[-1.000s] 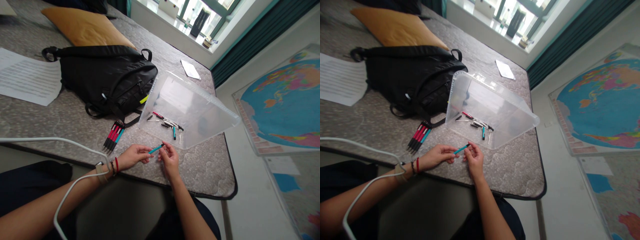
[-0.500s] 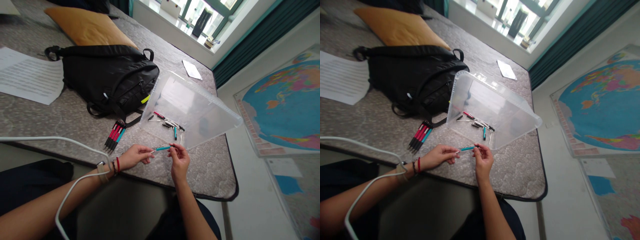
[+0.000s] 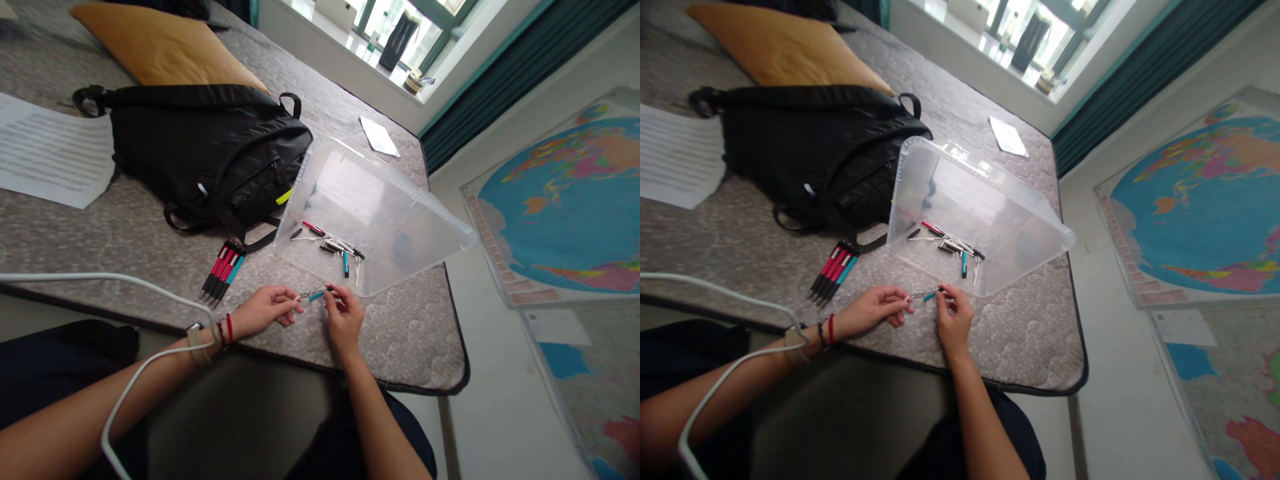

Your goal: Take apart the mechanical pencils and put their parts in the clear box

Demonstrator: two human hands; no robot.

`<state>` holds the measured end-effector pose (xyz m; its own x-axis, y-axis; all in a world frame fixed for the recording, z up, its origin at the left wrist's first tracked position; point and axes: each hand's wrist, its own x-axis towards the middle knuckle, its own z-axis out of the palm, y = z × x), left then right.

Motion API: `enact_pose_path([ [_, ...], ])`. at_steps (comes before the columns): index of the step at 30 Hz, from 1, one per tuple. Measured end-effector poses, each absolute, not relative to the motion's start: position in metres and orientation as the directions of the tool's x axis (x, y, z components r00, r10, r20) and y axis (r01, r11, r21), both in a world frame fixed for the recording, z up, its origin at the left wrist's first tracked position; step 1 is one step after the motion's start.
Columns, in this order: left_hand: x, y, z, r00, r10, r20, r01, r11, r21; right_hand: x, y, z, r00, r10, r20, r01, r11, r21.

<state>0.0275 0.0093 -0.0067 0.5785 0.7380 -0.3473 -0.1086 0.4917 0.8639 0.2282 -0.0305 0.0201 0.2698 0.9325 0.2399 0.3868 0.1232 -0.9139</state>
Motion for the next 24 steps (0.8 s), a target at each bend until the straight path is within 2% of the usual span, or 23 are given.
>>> enact_pose_path([
  [3, 0.027, 0.009, -0.007, 0.587, 0.734, -0.342, -0.108, 0.489, 0.866, 0.225, -0.030, 0.018, 0.220, 0.938, 0.268, 0.412, 0.160, -0.897],
  [5, 0.027, 0.008, -0.007, 0.586, 0.738, -0.334, -0.111, 0.481, 0.869, 0.224, -0.029, 0.015, 0.229, 0.946, 0.231, 0.356, 0.139, -0.924],
  [8, 0.027, 0.008, -0.006, 0.576, 0.744, -0.340, -0.107, 0.480, 0.871, 0.225, -0.025, 0.010, 0.291, 0.956, 0.044, 0.103, 0.014, -0.995],
  [10, 0.026, 0.008, -0.005, 0.569, 0.748, -0.341, -0.107, 0.478, 0.872, 0.229, -0.022, 0.007, 0.215, 0.969, -0.122, -0.064, -0.111, -0.992],
  [13, 0.026, 0.007, -0.006, 0.562, 0.765, -0.315, -0.126, 0.455, 0.881, 0.236, -0.022, 0.007, -0.041, 0.942, -0.334, -0.104, -0.337, -0.936],
  [15, 0.026, 0.007, -0.007, 0.560, 0.773, -0.298, -0.141, 0.444, 0.885, 0.242, -0.021, 0.012, -0.135, 0.904, -0.406, -0.118, -0.422, -0.899],
  [17, 0.025, 0.007, -0.007, 0.559, 0.776, -0.293, -0.148, 0.440, 0.886, 0.251, -0.019, 0.020, -0.070, 0.917, -0.392, -0.282, -0.395, -0.874],
  [19, 0.025, 0.007, -0.008, 0.557, 0.777, -0.293, -0.149, 0.441, 0.885, 0.260, -0.016, 0.025, 0.136, 0.928, -0.347, -0.502, -0.237, -0.832],
  [21, 0.025, 0.007, -0.008, 0.557, 0.777, -0.295, -0.149, 0.442, 0.885, 0.266, -0.012, 0.026, 0.307, 0.885, -0.351, -0.622, -0.093, -0.777],
  [22, 0.026, 0.007, -0.008, 0.556, 0.776, -0.296, -0.146, 0.442, 0.885, 0.266, -0.012, 0.025, 0.328, 0.866, -0.377, -0.647, -0.085, -0.758],
  [24, 0.026, 0.007, -0.008, 0.552, 0.778, -0.300, -0.126, 0.433, 0.892, 0.260, -0.012, 0.018, 0.280, 0.856, -0.435, -0.643, -0.170, -0.747],
])
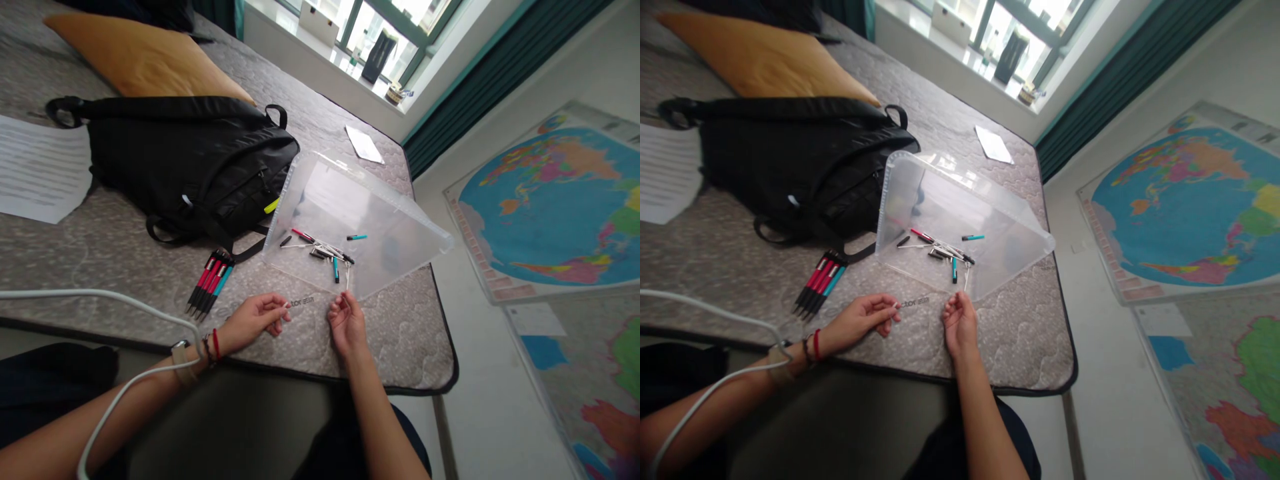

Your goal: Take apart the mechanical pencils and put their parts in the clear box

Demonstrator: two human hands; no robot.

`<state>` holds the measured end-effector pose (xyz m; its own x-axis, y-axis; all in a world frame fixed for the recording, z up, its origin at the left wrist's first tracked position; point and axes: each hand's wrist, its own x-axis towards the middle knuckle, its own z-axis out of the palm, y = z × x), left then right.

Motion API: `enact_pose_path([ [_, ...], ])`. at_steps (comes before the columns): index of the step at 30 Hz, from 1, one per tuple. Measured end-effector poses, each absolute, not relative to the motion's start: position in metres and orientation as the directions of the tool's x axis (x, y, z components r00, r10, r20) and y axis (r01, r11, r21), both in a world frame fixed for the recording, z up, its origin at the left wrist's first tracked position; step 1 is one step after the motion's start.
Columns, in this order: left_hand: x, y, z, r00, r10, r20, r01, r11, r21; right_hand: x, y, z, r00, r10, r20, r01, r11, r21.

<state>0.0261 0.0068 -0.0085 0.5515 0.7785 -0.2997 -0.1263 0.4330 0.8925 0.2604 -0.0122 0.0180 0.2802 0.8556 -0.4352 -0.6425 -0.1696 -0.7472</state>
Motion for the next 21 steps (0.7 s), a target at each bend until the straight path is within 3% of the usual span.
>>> enact_pose_path([
  [2, 0.027, 0.006, -0.009, 0.545, 0.784, -0.297, -0.088, 0.406, 0.910, 0.248, -0.016, 0.011, 0.206, 0.879, -0.429, -0.531, -0.268, -0.804],
  [5, 0.028, 0.002, -0.007, 0.557, 0.784, -0.274, 0.018, 0.319, 0.948, 0.228, -0.024, 0.004, 0.037, 0.945, -0.324, -0.180, -0.313, -0.933],
  [8, 0.029, -0.003, -0.003, 0.589, 0.777, -0.221, 0.126, 0.182, 0.975, 0.216, -0.032, 0.004, -0.127, 0.955, -0.266, 0.127, -0.251, -0.960],
  [11, 0.028, -0.007, 0.000, 0.587, 0.796, -0.151, 0.185, 0.050, 0.981, 0.214, -0.035, 0.005, -0.148, 0.966, -0.212, 0.320, -0.156, -0.935],
  [21, 0.028, -0.005, -0.002, 0.596, 0.782, -0.182, 0.167, 0.100, 0.981, 0.229, -0.031, 0.020, -0.276, 0.912, -0.303, 0.357, -0.195, -0.913],
])
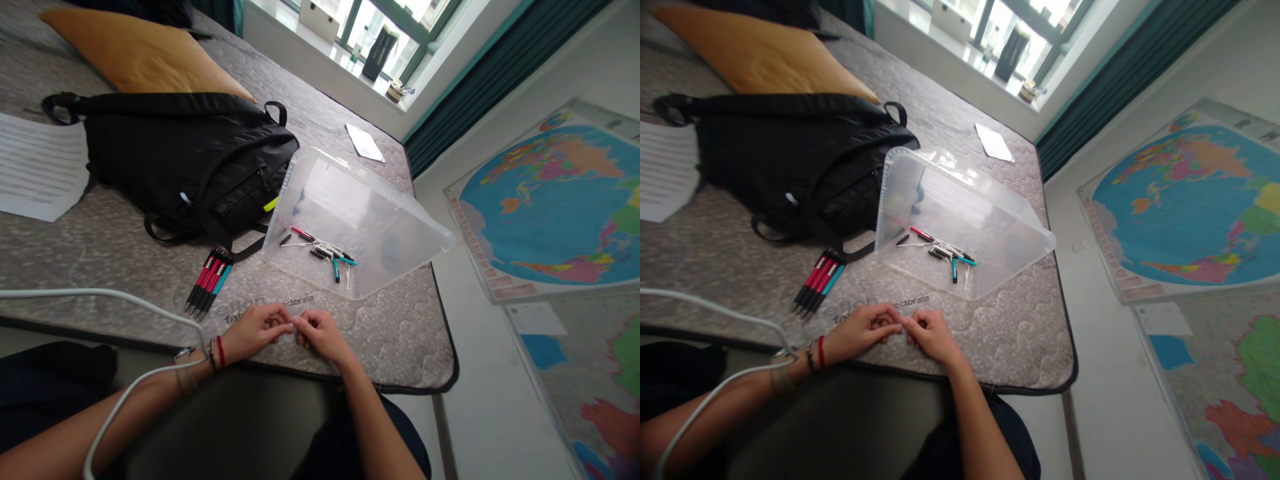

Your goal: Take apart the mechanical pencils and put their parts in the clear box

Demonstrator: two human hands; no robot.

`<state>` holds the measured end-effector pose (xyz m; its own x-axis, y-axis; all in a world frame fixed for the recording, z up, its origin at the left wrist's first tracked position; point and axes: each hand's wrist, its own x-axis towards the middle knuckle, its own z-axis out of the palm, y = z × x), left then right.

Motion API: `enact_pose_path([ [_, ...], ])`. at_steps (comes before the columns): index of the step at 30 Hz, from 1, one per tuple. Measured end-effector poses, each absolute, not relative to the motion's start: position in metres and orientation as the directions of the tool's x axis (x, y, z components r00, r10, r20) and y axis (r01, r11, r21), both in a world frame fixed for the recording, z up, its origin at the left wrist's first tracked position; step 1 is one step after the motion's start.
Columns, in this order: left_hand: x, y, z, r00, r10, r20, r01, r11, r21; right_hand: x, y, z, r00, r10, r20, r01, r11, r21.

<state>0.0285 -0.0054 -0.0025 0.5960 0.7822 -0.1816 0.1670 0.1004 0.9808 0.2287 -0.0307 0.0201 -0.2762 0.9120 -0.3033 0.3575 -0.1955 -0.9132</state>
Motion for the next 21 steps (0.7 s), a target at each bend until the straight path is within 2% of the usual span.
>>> enact_pose_path([
  [4, 0.028, -0.006, -0.003, 0.605, 0.779, -0.164, 0.163, 0.080, 0.983, 0.227, -0.033, 0.021, -0.350, 0.900, -0.259, 0.413, -0.100, -0.905],
  [7, 0.028, -0.006, -0.003, 0.594, 0.785, -0.177, 0.155, 0.104, 0.982, 0.232, -0.031, 0.021, -0.332, 0.909, -0.254, 0.341, -0.135, -0.930],
  [8, 0.029, -0.006, -0.003, 0.587, 0.787, -0.188, 0.146, 0.125, 0.981, 0.236, -0.029, 0.021, -0.261, 0.938, -0.229, 0.262, -0.160, -0.952],
  [10, 0.029, -0.005, -0.003, 0.580, 0.789, -0.202, 0.109, 0.171, 0.979, 0.243, -0.024, 0.023, -0.009, 0.988, -0.155, 0.020, -0.154, -0.988],
  [12, 0.029, -0.005, -0.003, 0.581, 0.790, -0.195, 0.065, 0.194, 0.979, 0.248, -0.020, 0.022, 0.249, 0.961, -0.124, -0.188, -0.077, -0.979],
  [13, 0.029, -0.005, -0.003, 0.581, 0.792, -0.188, 0.049, 0.196, 0.979, 0.248, -0.019, 0.020, 0.319, 0.939, -0.132, -0.230, -0.059, -0.971],
  [15, 0.029, -0.005, -0.004, 0.577, 0.796, -0.182, 0.032, 0.201, 0.979, 0.241, -0.021, 0.014, 0.308, 0.934, -0.179, -0.165, -0.133, -0.977],
  [17, 0.029, -0.006, -0.004, 0.576, 0.795, -0.191, 0.047, 0.201, 0.978, 0.229, -0.026, 0.007, 0.152, 0.965, -0.216, 0.040, -0.224, -0.974],
  [19, 0.028, -0.007, -0.003, 0.588, 0.788, -0.180, 0.081, 0.164, 0.983, 0.217, -0.032, 0.004, -0.065, 0.972, -0.226, 0.209, -0.208, -0.955],
  [21, 0.028, -0.008, -0.002, 0.611, 0.779, -0.141, 0.101, 0.100, 0.990, 0.210, -0.036, 0.006, -0.206, 0.955, -0.212, 0.297, -0.145, -0.944],
])
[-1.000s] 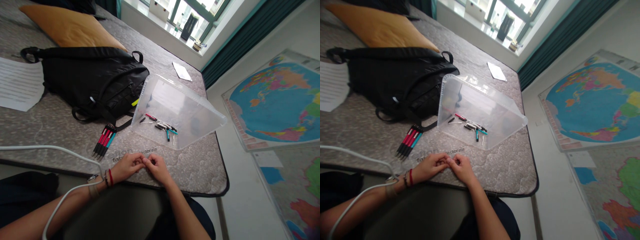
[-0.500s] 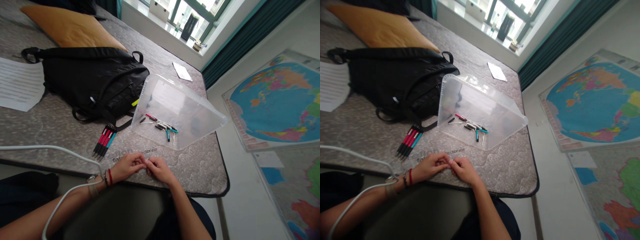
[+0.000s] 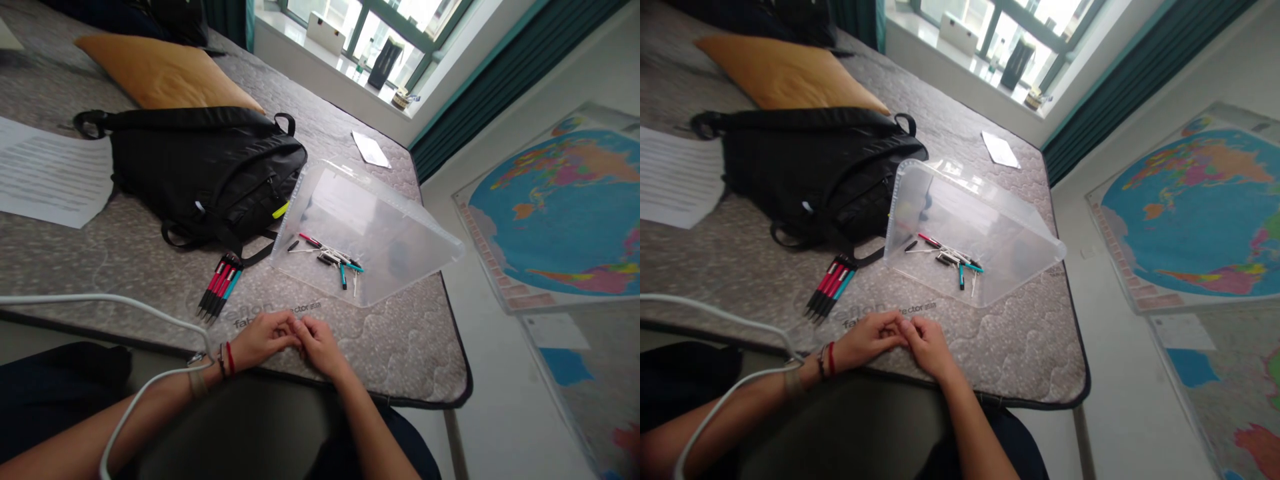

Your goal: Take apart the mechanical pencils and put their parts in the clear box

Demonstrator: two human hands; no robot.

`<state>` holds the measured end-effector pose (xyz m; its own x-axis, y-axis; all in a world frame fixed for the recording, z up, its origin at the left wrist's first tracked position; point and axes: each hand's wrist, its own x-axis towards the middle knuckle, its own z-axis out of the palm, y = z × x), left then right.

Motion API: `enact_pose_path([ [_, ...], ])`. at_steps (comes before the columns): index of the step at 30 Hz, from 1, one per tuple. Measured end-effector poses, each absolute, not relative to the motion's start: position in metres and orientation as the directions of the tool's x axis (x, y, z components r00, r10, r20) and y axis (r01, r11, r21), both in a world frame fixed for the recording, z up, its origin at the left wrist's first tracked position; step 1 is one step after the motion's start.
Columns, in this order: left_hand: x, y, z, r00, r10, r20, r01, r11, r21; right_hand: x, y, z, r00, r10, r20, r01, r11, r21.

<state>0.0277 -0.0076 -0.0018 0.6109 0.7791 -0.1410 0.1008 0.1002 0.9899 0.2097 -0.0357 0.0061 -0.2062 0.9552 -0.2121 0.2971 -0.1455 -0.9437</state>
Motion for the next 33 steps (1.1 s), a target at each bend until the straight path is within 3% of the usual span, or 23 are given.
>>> enact_pose_path([
  [3, 0.027, -0.009, 0.000, 0.626, 0.774, -0.097, 0.090, 0.052, 0.995, 0.209, -0.037, 0.012, -0.287, 0.930, -0.230, 0.332, -0.129, -0.935],
  [9, 0.026, -0.009, -0.003, 0.600, 0.791, -0.120, 0.166, 0.024, 0.986, 0.219, -0.038, 0.020, -0.462, 0.812, -0.357, 0.252, -0.265, -0.931],
  [11, 0.025, -0.009, -0.004, 0.611, 0.784, -0.114, 0.194, -0.009, 0.981, 0.227, -0.036, 0.023, -0.451, 0.818, -0.358, 0.200, -0.298, -0.933],
  [14, 0.024, -0.009, -0.004, 0.647, 0.756, -0.100, 0.178, -0.023, 0.984, 0.247, -0.027, 0.024, -0.081, 0.965, -0.248, -0.019, -0.250, -0.968],
  [16, 0.025, -0.008, -0.004, 0.654, 0.750, -0.100, 0.186, -0.031, 0.982, 0.259, -0.021, 0.019, 0.260, 0.952, -0.164, -0.101, -0.142, -0.985],
  [19, 0.026, -0.006, -0.005, 0.640, 0.762, -0.103, 0.245, -0.075, 0.967, 0.260, -0.019, 0.005, 0.407, 0.908, -0.095, 0.101, -0.148, -0.984],
  [22, 0.027, -0.004, -0.005, 0.639, 0.768, -0.053, 0.267, -0.156, 0.951, 0.242, -0.023, -0.009, 0.273, 0.959, 0.072, 0.498, -0.076, -0.864],
  [24, 0.028, -0.004, -0.005, 0.638, 0.770, -0.008, 0.276, -0.219, 0.936, 0.229, -0.026, -0.013, 0.179, 0.972, 0.151, 0.659, -0.005, -0.752],
  [27, 0.033, -0.007, -0.004, 0.610, 0.791, 0.046, 0.336, -0.311, 0.889, 0.222, -0.028, -0.014, 0.153, 0.965, 0.213, 0.744, 0.029, -0.668],
  [33, 0.045, -0.013, -0.010, 0.518, 0.838, 0.170, 0.493, -0.454, 0.742, 0.224, -0.028, -0.015, 0.223, 0.934, 0.280, 0.784, -0.001, -0.620],
])
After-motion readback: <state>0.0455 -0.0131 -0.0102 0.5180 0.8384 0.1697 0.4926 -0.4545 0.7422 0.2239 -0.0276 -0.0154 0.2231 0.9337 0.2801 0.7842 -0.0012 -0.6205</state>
